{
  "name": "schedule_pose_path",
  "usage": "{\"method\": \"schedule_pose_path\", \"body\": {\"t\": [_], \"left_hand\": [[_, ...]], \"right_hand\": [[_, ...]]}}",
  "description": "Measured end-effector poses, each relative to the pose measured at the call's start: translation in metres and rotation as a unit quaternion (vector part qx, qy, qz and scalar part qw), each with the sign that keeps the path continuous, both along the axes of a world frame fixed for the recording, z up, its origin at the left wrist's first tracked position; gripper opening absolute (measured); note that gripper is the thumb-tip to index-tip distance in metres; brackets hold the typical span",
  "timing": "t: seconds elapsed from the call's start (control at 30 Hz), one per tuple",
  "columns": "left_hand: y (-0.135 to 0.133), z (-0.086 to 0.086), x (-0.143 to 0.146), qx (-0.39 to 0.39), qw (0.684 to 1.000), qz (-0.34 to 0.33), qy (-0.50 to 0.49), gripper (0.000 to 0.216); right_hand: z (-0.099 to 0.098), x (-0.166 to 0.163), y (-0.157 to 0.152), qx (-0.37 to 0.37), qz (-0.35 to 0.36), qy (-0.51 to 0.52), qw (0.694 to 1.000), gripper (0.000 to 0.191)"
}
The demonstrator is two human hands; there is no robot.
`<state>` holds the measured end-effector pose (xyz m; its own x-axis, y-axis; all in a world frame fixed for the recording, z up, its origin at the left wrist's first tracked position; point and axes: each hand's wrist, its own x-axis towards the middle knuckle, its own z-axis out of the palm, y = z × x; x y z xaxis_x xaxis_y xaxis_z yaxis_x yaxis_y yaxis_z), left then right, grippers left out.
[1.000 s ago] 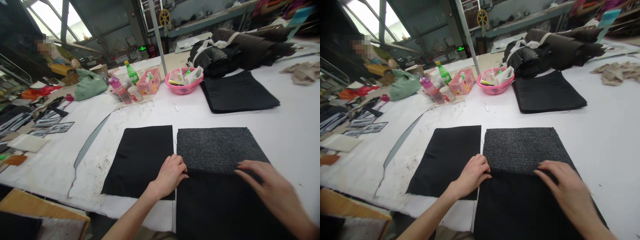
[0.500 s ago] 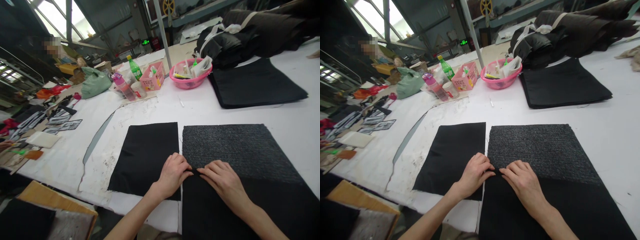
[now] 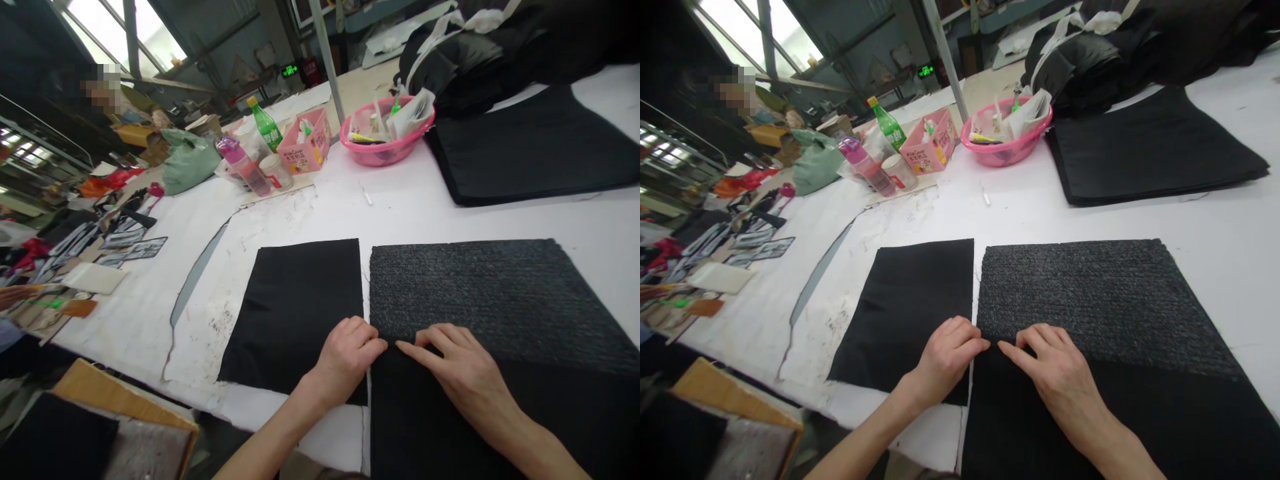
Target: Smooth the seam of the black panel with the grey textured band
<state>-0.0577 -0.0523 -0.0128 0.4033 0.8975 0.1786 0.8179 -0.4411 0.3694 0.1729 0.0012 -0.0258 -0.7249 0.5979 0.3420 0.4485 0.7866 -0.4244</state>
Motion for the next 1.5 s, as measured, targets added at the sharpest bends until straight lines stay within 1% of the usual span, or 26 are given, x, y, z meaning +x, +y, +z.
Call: {"method": "schedule_pose_path", "body": {"t": [0.27, 0.67, 0.97, 1.27, 1.5], "left_hand": [[-0.0025, -0.001, -0.0029, 0.008, 1.0, -0.02, 0.02, 0.019], [-0.0041, -0.0013, -0.002, -0.008, 0.999, -0.022, 0.028, 0.019], [-0.0039, -0.0034, -0.0009, 0.003, 0.998, -0.036, 0.047, 0.017], [-0.0023, 0.0012, 0.0007, 0.018, 0.997, -0.039, 0.058, 0.018], [-0.0027, 0.0033, 0.0005, 0.013, 0.995, -0.047, 0.082, 0.018]], "right_hand": [[-0.0017, -0.0007, 0.0007, 0.008, 0.012, 0.005, 1.0, 0.039], [-0.0025, -0.0018, 0.0005, 0.022, 0.023, -0.008, 0.999, 0.038], [-0.006, -0.0021, 0.0, 0.0, 0.02, -0.002, 1.0, 0.041], [-0.0068, -0.0026, -0.0002, -0.008, 0.019, -0.005, 1.0, 0.043], [-0.0071, -0.0043, -0.0009, 0.001, 0.019, -0.013, 1.0, 0.044]]}}
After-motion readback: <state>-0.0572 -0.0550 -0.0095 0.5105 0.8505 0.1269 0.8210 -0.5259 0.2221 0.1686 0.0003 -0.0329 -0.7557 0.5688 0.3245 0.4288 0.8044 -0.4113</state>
